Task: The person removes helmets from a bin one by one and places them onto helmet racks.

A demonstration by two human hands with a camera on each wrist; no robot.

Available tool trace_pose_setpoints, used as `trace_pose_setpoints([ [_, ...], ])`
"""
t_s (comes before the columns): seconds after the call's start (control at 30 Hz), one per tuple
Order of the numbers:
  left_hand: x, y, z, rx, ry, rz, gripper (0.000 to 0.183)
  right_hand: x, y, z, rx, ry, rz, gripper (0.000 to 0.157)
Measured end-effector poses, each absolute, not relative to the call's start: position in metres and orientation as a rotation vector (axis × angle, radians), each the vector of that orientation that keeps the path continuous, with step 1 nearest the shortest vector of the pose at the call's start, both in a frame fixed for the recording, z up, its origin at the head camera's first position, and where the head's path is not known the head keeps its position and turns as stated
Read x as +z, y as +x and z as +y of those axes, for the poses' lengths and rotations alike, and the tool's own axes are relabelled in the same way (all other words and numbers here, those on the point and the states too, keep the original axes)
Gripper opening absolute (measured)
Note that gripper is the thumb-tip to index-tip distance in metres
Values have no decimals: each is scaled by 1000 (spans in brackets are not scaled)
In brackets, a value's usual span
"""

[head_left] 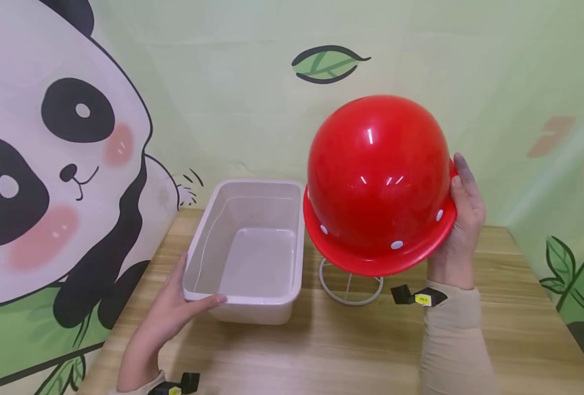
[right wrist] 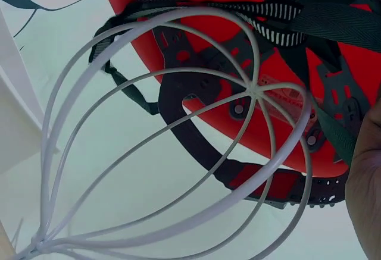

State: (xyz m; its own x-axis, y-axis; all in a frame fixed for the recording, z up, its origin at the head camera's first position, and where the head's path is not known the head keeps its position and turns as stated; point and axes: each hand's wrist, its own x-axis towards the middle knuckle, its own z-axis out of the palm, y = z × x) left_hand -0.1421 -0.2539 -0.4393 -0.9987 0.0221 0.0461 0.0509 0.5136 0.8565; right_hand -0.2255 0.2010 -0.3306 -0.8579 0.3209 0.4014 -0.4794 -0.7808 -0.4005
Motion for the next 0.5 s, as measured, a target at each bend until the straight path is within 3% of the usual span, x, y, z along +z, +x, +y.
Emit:
trace_pose_setpoints([
  [0.5,-440,-142,-254,-1530,-64,-2708,120,-374,-240,216,2606,382,-937,47],
])
